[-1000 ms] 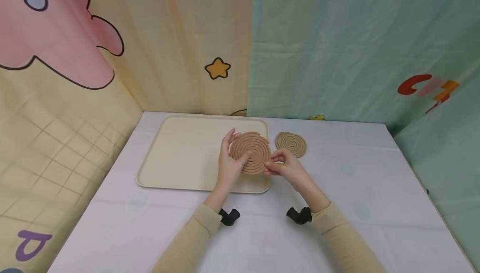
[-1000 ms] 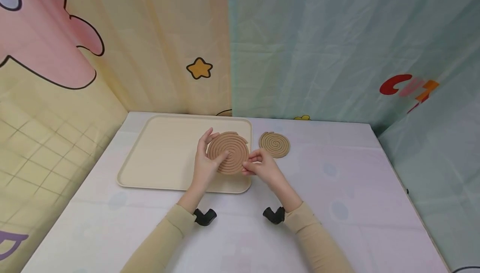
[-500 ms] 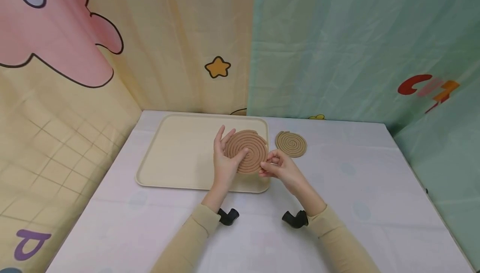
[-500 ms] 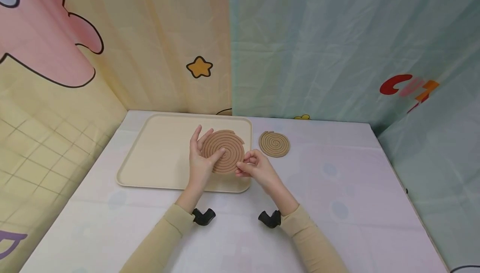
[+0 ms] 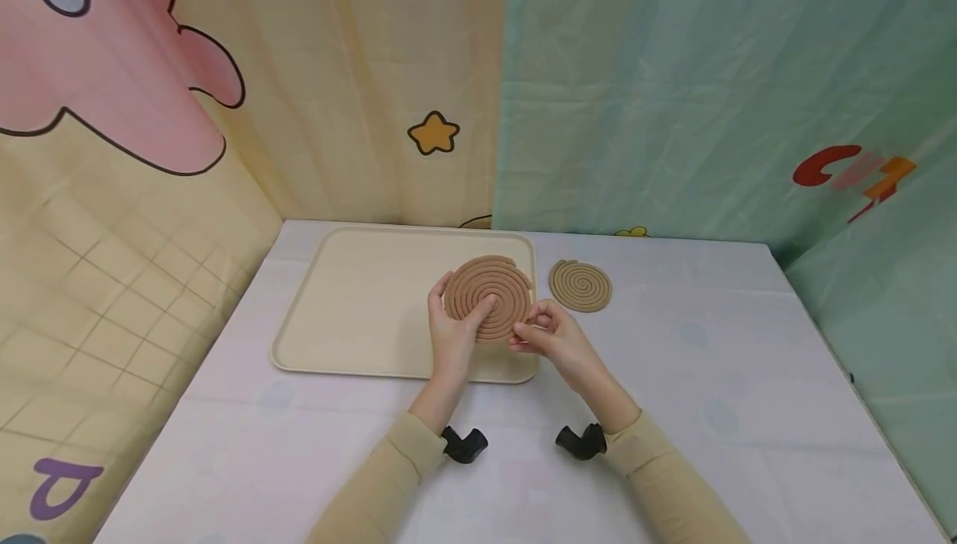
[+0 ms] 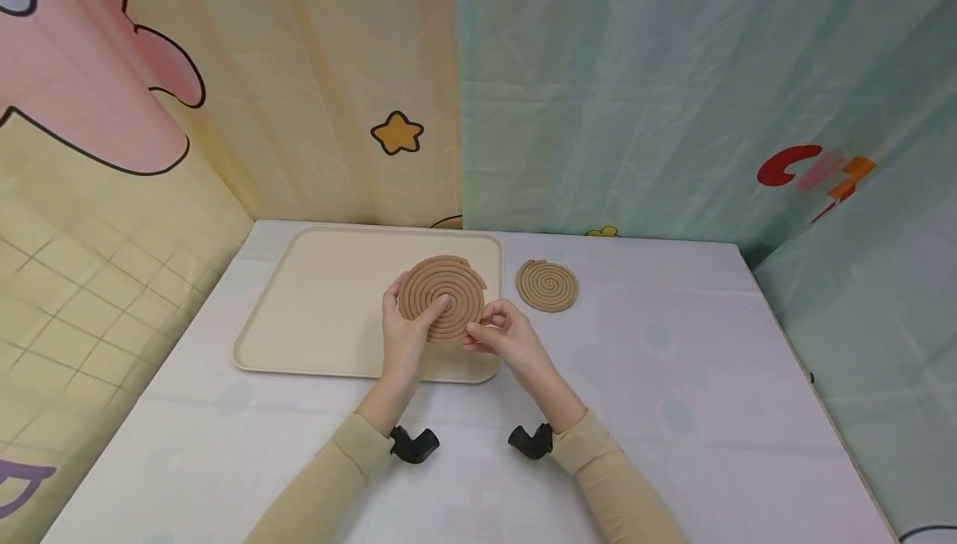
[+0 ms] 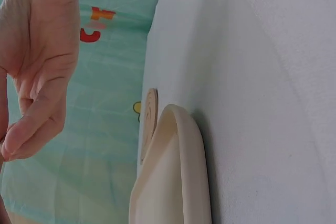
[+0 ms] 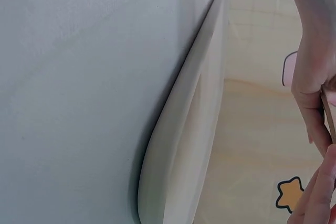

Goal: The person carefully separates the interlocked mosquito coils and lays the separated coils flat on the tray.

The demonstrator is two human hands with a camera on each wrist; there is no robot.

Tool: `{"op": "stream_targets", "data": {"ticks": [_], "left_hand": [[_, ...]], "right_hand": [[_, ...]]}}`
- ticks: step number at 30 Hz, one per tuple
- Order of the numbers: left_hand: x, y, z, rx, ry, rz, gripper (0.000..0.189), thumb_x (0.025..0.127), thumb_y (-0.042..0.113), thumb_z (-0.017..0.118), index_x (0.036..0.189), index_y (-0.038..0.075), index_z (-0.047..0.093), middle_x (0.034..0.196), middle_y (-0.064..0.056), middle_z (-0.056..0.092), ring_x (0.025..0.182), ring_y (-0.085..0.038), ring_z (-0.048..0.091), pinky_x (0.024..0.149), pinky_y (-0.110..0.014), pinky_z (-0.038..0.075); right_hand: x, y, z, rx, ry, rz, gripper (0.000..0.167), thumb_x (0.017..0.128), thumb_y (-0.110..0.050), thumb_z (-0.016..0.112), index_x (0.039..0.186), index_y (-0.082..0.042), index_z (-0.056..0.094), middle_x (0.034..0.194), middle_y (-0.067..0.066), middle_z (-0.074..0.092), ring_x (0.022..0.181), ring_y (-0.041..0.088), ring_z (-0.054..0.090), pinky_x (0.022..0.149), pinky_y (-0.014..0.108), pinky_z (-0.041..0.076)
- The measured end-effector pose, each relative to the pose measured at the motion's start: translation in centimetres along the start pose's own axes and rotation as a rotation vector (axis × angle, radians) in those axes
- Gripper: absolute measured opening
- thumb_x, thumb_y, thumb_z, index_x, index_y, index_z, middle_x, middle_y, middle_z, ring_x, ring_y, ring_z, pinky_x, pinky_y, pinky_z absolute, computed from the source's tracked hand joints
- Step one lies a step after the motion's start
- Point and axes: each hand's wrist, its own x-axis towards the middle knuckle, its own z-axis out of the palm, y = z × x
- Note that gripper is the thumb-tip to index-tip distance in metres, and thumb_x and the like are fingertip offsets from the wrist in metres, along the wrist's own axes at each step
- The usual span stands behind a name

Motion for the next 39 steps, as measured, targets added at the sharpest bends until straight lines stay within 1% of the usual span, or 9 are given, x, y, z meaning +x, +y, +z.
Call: {"op": "stream_targets", "data": {"ticks": [2,9,16,21,24,29,32,35,39], "left_hand": [[-0.1,0.1,0.0,-0.009,-0.008,0.002,0.077,0.078,0.014,0.083,0.142,0.012,0.040,0.145,-0.006,0.049,0.132,-0.025,0.051,0.110,-0.037,0.043],[-0.2,0.3,0.0,-0.040,-0.053,-0.028,0.053,0.079,0.014,0.082,0.125,0.007,0.058,0.121,-0.010,0.067,0.110,-0.018,0.065,0.093,-0.026,0.054],[-0.2,0.0,-0.3,-0.018,-0.080,-0.014,0.050,0.079,0.015,0.083,0.123,0.006,0.060,0.118,-0.011,0.069,0.108,-0.018,0.066,0.091,-0.025,0.055],[-0.1,-0.1,-0.6,0.069,-0.124,0.010,0.048,0.076,0.017,0.086,0.118,0.005,0.064,0.112,-0.011,0.071,0.102,-0.018,0.069,0.088,-0.026,0.057],[-0.2,-0.2,-0.8,0.146,-0.168,0.025,0.047,0.075,0.019,0.087,0.115,0.006,0.066,0.108,-0.011,0.072,0.098,-0.018,0.068,0.085,-0.029,0.058],[-0.4,-0.3,-1.0,0.265,-0.264,0.043,0.046,0.076,0.021,0.086,0.114,0.006,0.066,0.107,-0.012,0.072,0.095,-0.020,0.068,0.082,-0.033,0.058],[-0.5,-0.3,-1.0,0.294,-0.298,0.057,0.045,0.076,0.021,0.086,0.114,0.006,0.067,0.107,-0.013,0.072,0.095,-0.022,0.068,0.082,-0.035,0.058],[-0.5,-0.2,-1.1,0.305,-0.298,0.058,0.045,0.076,0.023,0.086,0.114,0.007,0.067,0.107,-0.012,0.072,0.095,-0.022,0.068,0.082,-0.035,0.058],[-0.3,0.0,-1.2,0.282,-0.259,0.035,0.047,0.077,0.027,0.085,0.116,0.009,0.067,0.108,-0.011,0.072,0.096,-0.020,0.068,0.084,-0.035,0.058]], "right_hand": [[-0.1,0.0,0.0,-0.012,-0.001,0.006,0.018,0.094,0.002,0.058,0.097,-0.005,0.042,0.085,0.000,0.067,0.077,0.010,0.070,0.078,0.029,0.060],[-0.3,-0.2,-0.2,-0.050,-0.029,0.019,0.019,0.094,0.001,0.061,0.095,-0.004,0.042,0.086,-0.002,0.069,0.079,0.010,0.072,0.083,0.033,0.060],[-0.1,0.0,-0.4,-0.073,-0.042,0.047,0.018,0.095,-0.006,0.062,0.096,-0.004,0.045,0.091,0.000,0.069,0.083,0.012,0.072,0.083,0.031,0.059],[0.2,-0.7,-1.2,-0.174,0.048,0.017,0.034,0.094,-0.016,0.066,0.119,0.001,0.051,0.101,0.001,0.061,0.089,0.008,0.066,0.085,0.027,0.058],[0.4,-1.5,-1.8,-0.202,0.122,-0.032,0.037,0.095,-0.017,0.065,0.126,0.002,0.053,0.106,0.001,0.061,0.092,0.007,0.063,0.087,0.025,0.055],[0.4,-2.2,-2.5,-0.312,0.218,-0.088,0.031,0.093,-0.020,0.069,0.117,0.000,0.063,0.102,-0.003,0.064,0.090,0.005,0.061,0.083,0.024,0.053],[0.4,-2.2,-2.7,-0.355,0.243,-0.094,0.028,0.091,-0.018,0.072,0.111,0.001,0.065,0.095,-0.004,0.064,0.085,0.005,0.061,0.080,0.023,0.054],[0.3,-2.0,-2.7,-0.349,0.236,-0.104,0.026,0.089,-0.013,0.073,0.108,0.003,0.064,0.091,-0.004,0.063,0.081,0.005,0.062,0.076,0.022,0.055],[0.4,-1.7,-2.5,-0.334,0.215,-0.133,0.024,0.088,-0.008,0.073,0.105,0.005,0.062,0.084,-0.005,0.062,0.075,0.004,0.062,0.072,0.021,0.055]]}}
